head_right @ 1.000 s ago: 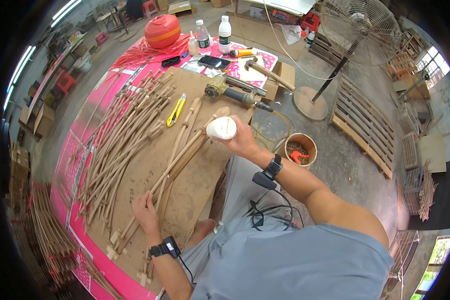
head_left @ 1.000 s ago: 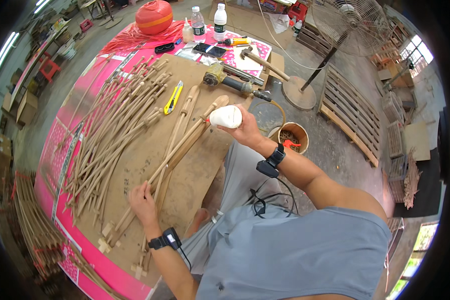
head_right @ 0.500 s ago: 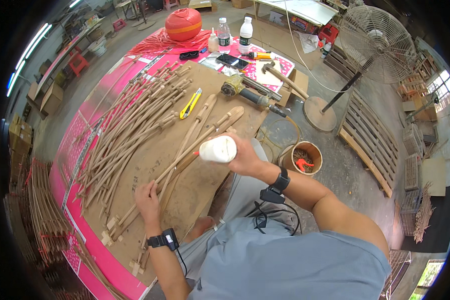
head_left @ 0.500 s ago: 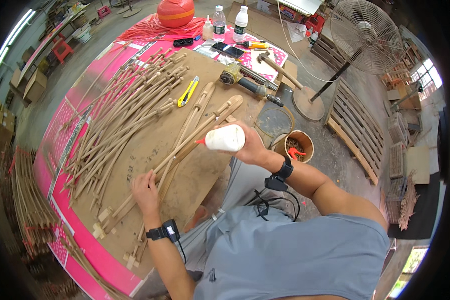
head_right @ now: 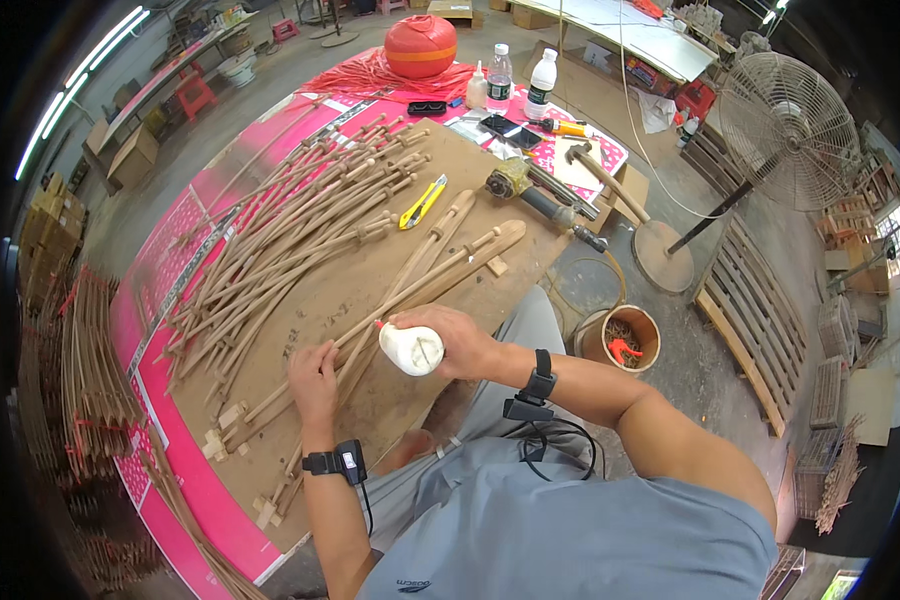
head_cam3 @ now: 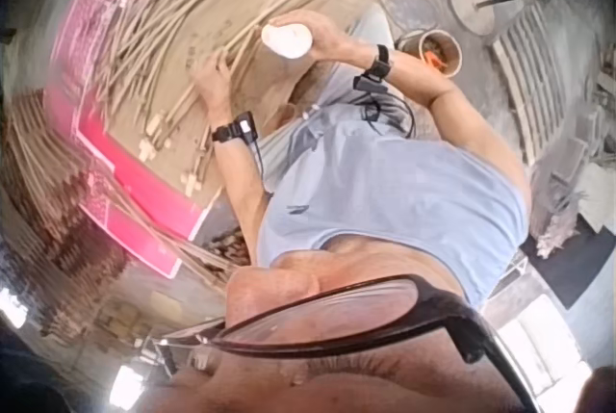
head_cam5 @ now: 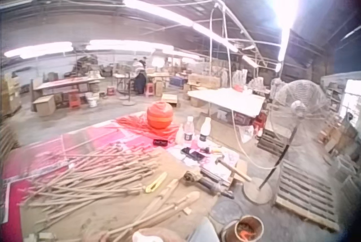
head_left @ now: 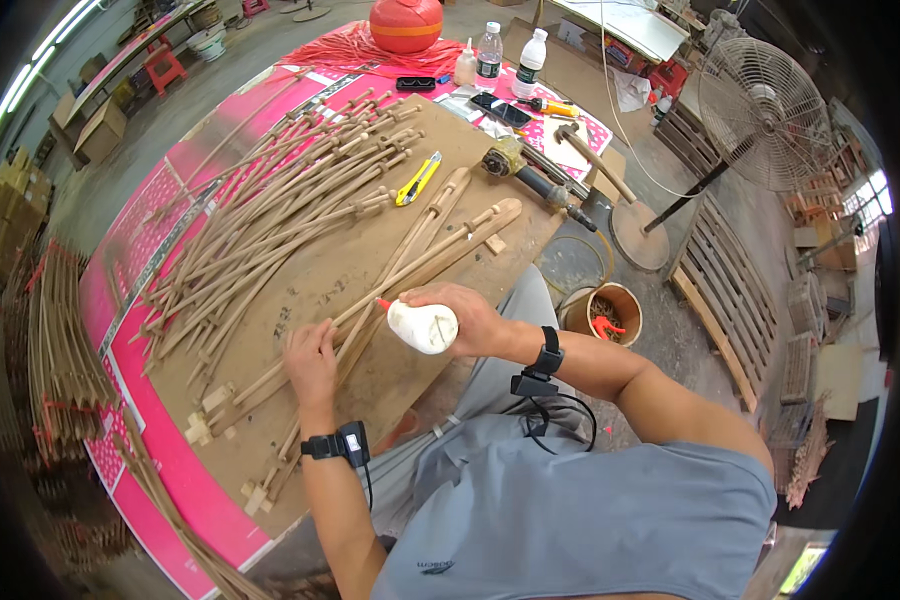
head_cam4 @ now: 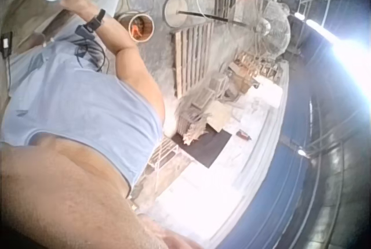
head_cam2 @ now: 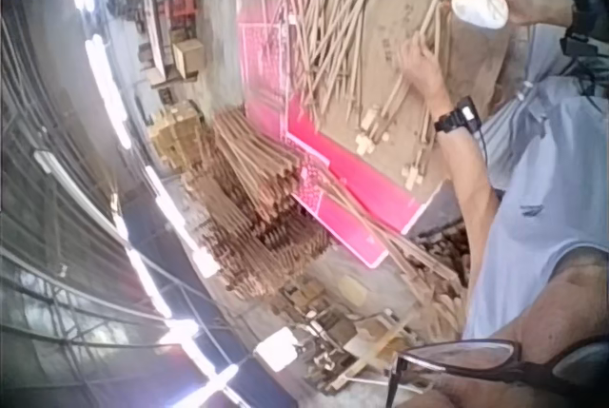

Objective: Applying glue and using a pneumatic nail gun to assemble wooden furniture components.

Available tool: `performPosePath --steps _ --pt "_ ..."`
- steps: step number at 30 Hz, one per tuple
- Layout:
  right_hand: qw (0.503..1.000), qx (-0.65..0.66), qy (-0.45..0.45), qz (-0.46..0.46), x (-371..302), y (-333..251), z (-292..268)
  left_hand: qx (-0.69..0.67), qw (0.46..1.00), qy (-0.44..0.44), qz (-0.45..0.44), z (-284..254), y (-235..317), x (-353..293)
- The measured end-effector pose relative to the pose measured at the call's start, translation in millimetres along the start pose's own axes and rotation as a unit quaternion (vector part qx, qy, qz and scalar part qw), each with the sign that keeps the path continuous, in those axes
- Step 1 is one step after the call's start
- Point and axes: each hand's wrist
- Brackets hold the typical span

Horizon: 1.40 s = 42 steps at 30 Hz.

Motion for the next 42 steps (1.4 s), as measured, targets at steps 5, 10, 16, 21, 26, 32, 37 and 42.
performPosePath --steps 5,10,16,21,26,32,37,42 --pt "1.000 -0.008 0.005 -0.022 3.7 4.7 3.9 -0.006 1.000 0.005 -0.007 -3.7 4.0 0.0" --pt "0.998 -0.036 -0.018 -0.046 5.8 4.2 2.8 -0.006 1.000 0.005 -0.004 -3.6 5.1 1.2" --pt "0.992 -0.080 -0.045 -0.088 9.5 -3.4 0.3 -0.009 1.000 0.011 -0.009 -2.8 4.5 1.6" --pt "0.991 -0.084 -0.055 -0.084 7.7 -8.7 3.1 -0.006 1.000 0.012 -0.002 0.8 1.0 1.4" --pt "0.993 -0.064 -0.059 -0.083 7.3 -13.8 4.3 -0.005 1.000 0.012 -0.004 2.2 -2.0 0.5" --pt "0.995 -0.070 -0.046 -0.053 8.2 -13.9 1.4 -0.010 1.000 0.016 -0.008 2.9 0.8 1.1" --pt "0.995 -0.081 -0.055 -0.035 8.4 -18.0 0.8 -0.015 1.000 0.021 -0.005 4.4 -3.3 0.4" --pt "0.998 0.043 -0.033 -0.017 11.6 -30.1 7.8 -0.029 0.999 0.011 -0.022 2.6 -4.4 -2.6"
Point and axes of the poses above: each hand's wrist, its own x-axis towards the middle knuckle, its own z-axis out of the palm, y = z × x, and after that the axes turned 10 degrees about -y, right-handed
